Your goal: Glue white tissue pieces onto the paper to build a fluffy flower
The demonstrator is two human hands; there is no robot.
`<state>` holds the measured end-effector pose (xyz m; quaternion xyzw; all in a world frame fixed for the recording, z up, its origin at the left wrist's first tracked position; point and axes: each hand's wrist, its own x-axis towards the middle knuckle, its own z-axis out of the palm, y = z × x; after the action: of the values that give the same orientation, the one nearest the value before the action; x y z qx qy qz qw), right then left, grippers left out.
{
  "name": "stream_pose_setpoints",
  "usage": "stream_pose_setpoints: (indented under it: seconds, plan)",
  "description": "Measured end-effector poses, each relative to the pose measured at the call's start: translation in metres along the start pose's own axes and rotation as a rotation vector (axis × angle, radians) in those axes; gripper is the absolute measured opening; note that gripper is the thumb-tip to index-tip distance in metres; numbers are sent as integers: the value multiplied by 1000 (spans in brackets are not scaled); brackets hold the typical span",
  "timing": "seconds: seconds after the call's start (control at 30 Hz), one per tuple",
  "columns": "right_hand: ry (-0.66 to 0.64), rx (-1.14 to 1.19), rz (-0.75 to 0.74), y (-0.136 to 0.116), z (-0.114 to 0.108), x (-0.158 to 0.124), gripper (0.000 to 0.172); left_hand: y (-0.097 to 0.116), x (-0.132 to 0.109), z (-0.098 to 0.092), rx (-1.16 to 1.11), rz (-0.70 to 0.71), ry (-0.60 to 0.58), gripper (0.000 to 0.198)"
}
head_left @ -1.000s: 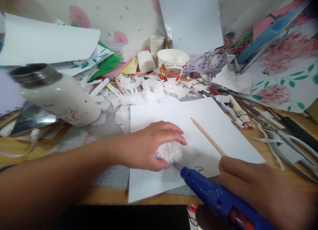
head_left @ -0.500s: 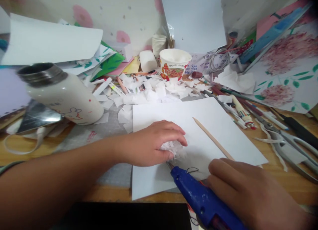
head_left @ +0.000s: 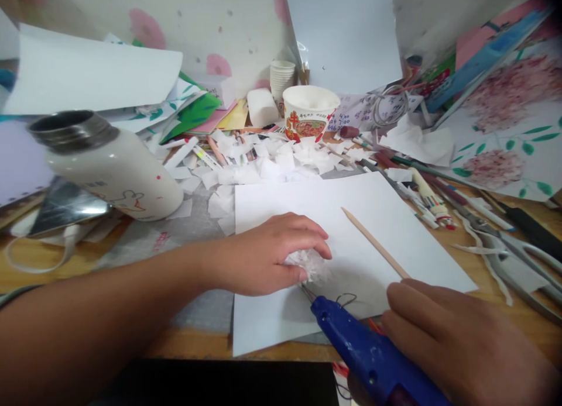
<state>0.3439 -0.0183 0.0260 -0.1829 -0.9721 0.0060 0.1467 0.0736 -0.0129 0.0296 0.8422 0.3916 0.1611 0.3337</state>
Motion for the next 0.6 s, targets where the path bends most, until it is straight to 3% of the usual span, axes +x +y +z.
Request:
stream_pose_setpoints:
  seconds: [0.1,0.23,0.43,0.6]
  plan:
    - [-8,-15,-9,1,-1,-3,33,0,0,0,5,-4,-2,30]
    - [-115,-36,13,0,-1,-6,26,1,0,0,3,-14,-4,30]
    - [-25,-97,-2,3,-5,-2,34,2,-1,-1,2,-26,-1,29]
    - [-137,-119,18,6,-7,-7,31,4,-1,-2,2,-47,-7,29]
